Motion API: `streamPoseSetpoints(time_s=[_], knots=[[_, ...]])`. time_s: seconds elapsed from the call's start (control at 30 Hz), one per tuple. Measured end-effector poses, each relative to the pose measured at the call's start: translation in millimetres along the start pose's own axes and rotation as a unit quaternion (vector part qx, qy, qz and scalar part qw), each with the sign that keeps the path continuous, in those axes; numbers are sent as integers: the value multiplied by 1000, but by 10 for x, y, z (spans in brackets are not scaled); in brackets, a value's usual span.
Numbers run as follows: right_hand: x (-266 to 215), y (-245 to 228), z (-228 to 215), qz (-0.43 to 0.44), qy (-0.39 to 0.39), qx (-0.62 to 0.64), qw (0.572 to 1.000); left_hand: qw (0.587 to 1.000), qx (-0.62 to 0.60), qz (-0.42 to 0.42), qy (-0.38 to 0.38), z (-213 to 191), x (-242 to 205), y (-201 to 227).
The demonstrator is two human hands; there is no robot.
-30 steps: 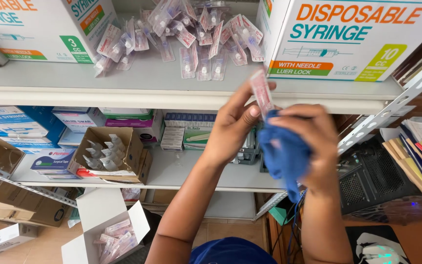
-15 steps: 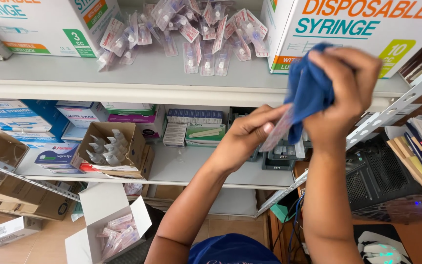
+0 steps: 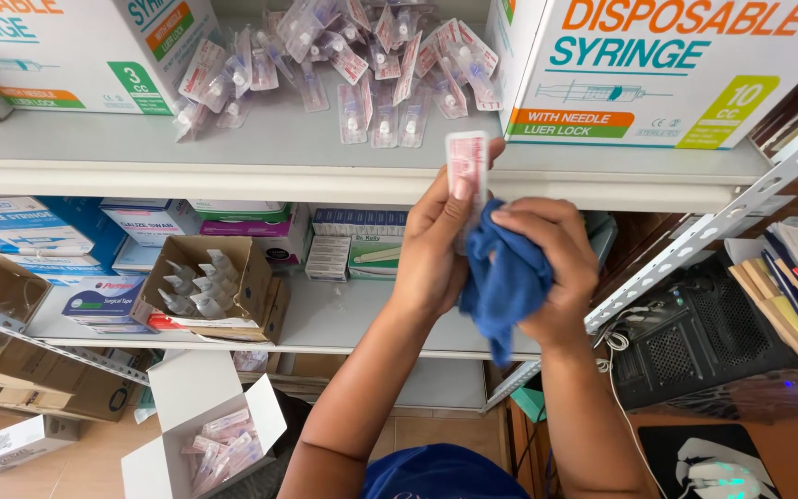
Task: The person repeatedly picks up individually packaged syringes from a white box on the floor and wipes them with a blue cloth. They then place the cleaned syringes onto a shelf among other similar packages. The person continues this process of picking up, wiping, and placing the syringes for the duration of the video.
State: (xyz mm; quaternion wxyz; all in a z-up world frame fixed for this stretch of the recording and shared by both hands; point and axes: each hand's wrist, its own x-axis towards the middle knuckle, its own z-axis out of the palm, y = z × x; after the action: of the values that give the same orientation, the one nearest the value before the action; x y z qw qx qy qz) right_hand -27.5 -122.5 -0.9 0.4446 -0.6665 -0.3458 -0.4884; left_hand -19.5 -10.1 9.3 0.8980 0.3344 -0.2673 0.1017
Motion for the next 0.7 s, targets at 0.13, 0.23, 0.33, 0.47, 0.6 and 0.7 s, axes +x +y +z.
streamPoseSetpoints(time_s=[0.13,0.23,0.33,0.47,0.6,0.7], knots=[[11,48,-65,-19,39,-9,999,997,-60,-54,-6,-218,131,-135],[70,-5,0,-81,15,-52,995,998,-49,-42,3,-203,119,-153],[80,-2,59,-145,10,-107,983,999,18,-36,2,-161,68,-132],[205,36,14,-195,24,-176,965,991,130,-28,-22,-84,1,-69],[386,-68,3,-146,26,-147,978,966,240,2,-91,-187,-28,-63],[471,-100,-49,-124,28,-137,982,940,307,45,-144,-322,14,-114]])
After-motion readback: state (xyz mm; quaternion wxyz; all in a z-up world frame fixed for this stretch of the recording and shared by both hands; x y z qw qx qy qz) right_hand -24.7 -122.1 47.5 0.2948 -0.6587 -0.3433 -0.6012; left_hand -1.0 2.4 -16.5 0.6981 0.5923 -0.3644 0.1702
